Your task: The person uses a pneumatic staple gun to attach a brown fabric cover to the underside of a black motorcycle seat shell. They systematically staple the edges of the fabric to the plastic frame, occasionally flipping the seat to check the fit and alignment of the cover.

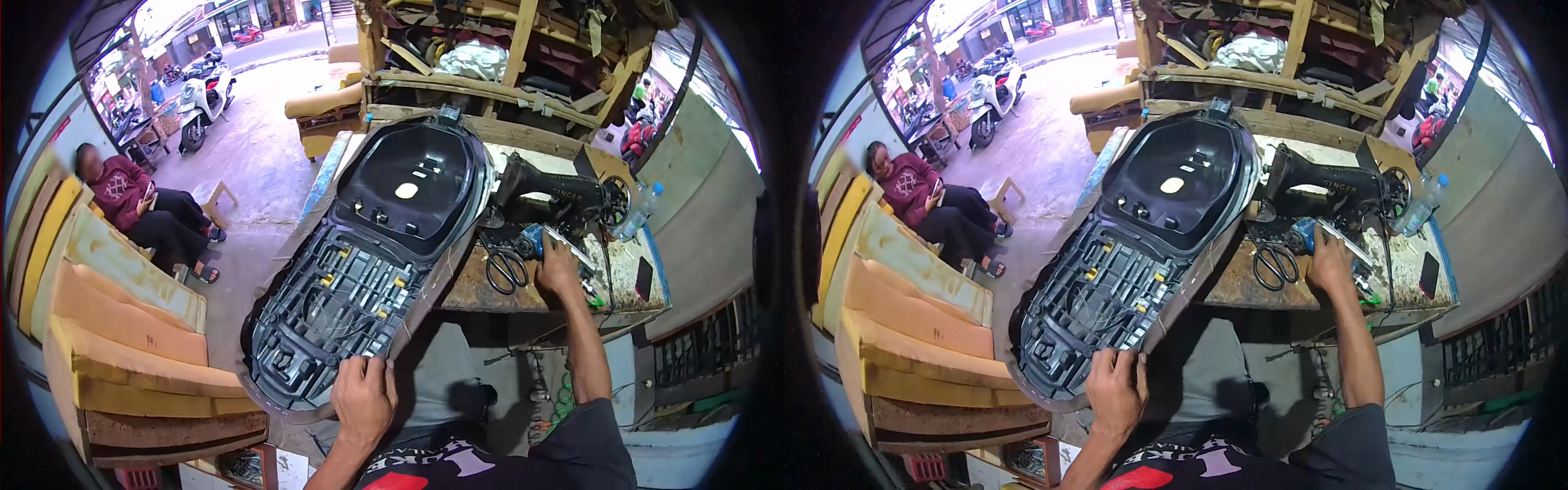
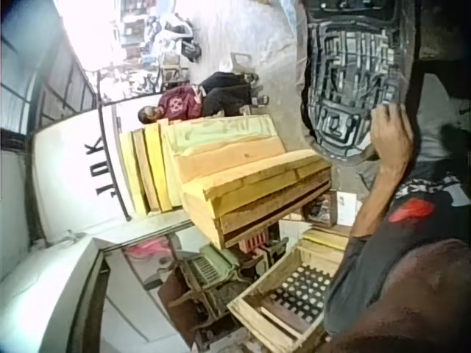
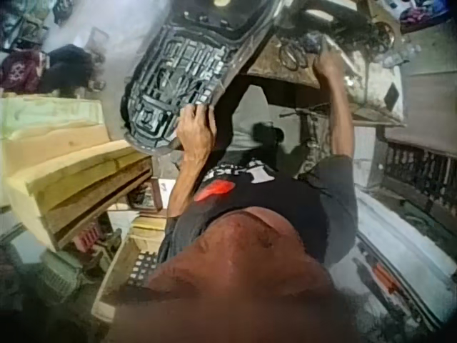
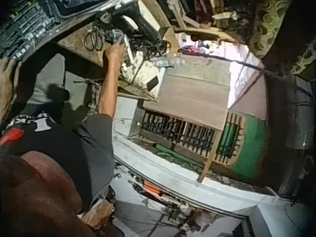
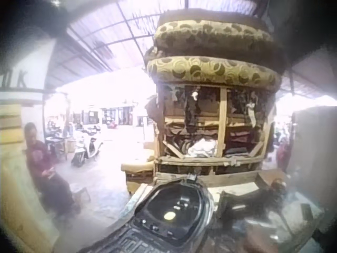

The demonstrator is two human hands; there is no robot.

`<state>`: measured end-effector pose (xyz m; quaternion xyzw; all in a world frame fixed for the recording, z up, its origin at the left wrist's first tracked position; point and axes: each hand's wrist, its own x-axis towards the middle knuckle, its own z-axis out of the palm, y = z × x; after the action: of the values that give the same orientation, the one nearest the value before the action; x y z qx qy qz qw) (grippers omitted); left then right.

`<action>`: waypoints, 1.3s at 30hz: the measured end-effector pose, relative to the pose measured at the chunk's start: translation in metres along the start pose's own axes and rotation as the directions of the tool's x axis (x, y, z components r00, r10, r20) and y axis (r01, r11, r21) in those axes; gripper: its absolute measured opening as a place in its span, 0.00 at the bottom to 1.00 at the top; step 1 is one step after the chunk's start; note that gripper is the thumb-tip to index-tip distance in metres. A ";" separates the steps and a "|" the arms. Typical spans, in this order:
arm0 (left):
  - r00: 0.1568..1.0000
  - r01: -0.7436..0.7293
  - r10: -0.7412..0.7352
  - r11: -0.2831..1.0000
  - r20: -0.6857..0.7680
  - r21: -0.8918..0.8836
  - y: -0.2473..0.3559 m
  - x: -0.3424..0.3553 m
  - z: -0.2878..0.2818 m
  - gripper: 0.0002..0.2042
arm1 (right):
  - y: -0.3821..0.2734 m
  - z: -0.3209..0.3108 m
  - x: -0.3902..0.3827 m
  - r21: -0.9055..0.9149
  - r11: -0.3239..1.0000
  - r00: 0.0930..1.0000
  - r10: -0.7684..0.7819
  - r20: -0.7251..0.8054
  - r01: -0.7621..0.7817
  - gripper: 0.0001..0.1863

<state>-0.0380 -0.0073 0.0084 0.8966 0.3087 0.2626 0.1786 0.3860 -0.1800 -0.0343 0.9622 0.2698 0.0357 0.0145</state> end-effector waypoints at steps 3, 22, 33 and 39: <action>0.996 -0.078 0.079 0.996 -0.042 0.030 0.012 0.022 0.007 0.08 | -0.021 0.016 -0.011 0.021 0.997 0.987 0.074 -0.140 -0.072 0.47; 0.944 -0.259 0.254 0.966 0.212 -0.007 0.021 0.088 0.062 0.25 | -0.115 0.018 0.025 0.351 0.912 0.967 -0.146 -0.210 0.214 0.16; 0.951 -0.168 0.181 0.983 0.250 -0.072 0.015 0.081 0.062 0.24 | -0.154 -0.085 -0.089 0.418 0.863 0.918 -0.371 0.142 0.285 0.18; 0.950 -0.186 0.186 0.982 0.252 -0.022 0.013 0.080 0.070 0.23 | -0.163 -0.087 -0.074 0.271 0.897 0.878 -0.414 0.239 0.350 0.18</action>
<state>0.0626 0.0234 -0.0123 0.9480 0.1977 0.1613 0.1901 0.2314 -0.0787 0.0407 0.8797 0.4525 -0.1393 -0.0455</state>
